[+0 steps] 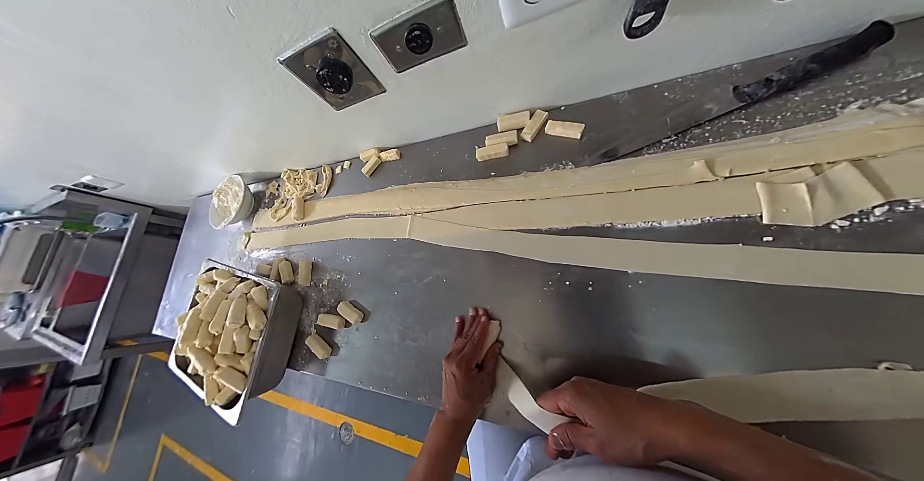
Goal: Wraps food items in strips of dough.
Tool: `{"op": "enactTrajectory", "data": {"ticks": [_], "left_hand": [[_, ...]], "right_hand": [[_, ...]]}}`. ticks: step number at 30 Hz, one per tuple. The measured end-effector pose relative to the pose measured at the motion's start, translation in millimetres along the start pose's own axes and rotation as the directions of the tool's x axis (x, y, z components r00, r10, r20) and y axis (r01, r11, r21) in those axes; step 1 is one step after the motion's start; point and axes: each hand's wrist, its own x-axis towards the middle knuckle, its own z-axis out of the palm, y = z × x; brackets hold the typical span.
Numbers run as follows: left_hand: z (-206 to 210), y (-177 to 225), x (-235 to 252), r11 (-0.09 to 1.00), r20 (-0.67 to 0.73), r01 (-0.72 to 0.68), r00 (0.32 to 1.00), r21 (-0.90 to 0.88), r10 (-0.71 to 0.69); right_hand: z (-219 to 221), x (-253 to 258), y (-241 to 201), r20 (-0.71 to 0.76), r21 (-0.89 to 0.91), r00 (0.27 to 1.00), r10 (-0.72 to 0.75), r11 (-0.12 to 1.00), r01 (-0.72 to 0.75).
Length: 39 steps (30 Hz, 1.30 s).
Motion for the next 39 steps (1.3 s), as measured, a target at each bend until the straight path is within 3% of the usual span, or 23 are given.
{"op": "enactTrajectory", "data": {"ticks": [3,6,9,15,17,20,23,25,29,33,39], "left_hand": [[1.5,3.0,-1.4,1.0,-0.046,0.001,0.999,0.026,0.0],[-4.5,7.8,-7.4,0.999,0.05,-0.037,0.998,-0.022,0.038],[-5.6,1.2,-7.3,1.0,0.009,0.018,1.0,0.016,-0.018],[3.8,8.5,-7.0,0.998,-0.028,-0.031,0.999,0.061,0.033],[1.8,11.4,-10.6,0.997,0.042,-0.079,0.996,0.016,0.079],[0.1,6.2,-9.3,1.0,0.005,-0.006,1.0,-0.017,0.006],[5.3,10.6,-8.8,0.998,0.031,-0.016,0.999,-0.053,0.018],[2.9,7.4,-6.2,0.999,-0.028,-0.012,1.0,-0.032,0.011],[-4.3,7.0,-11.3,0.994,0.024,-0.094,0.995,-0.061,0.096],[-3.8,5.8,-12.9,0.998,0.018,0.026,1.0,-0.053,-0.025],[-3.1,9.8,-11.2,0.998,0.014,0.033,0.999,-0.052,-0.032]], "right_hand": [[-0.3,-1.2,0.9,-0.01,0.029,1.0,0.023,0.999,-0.023],[0.7,-2.0,5.2,-0.021,0.057,0.999,0.033,0.998,-0.031],[1.3,0.5,5.6,-0.01,0.086,0.999,0.033,0.996,-0.032],[3.7,0.9,8.6,-0.032,0.164,0.998,0.053,0.985,-0.047],[3.6,-0.6,11.8,-0.046,0.206,0.997,0.066,0.977,-0.055],[1.4,-0.1,14.1,-0.077,0.243,0.995,0.071,0.969,-0.05],[-0.9,-0.7,17.9,-0.125,0.3,0.988,0.094,0.952,-0.052],[-3.5,0.4,21.1,-0.153,0.348,0.98,0.127,0.935,-0.066],[-9.1,-0.8,24.5,-0.202,0.45,0.962,0.185,0.89,-0.077],[-13.0,0.4,24.6,-0.247,0.472,0.952,0.182,0.88,-0.046],[-16.4,-2.7,20.2,-0.17,0.474,0.97,0.172,0.878,-0.073]]}}
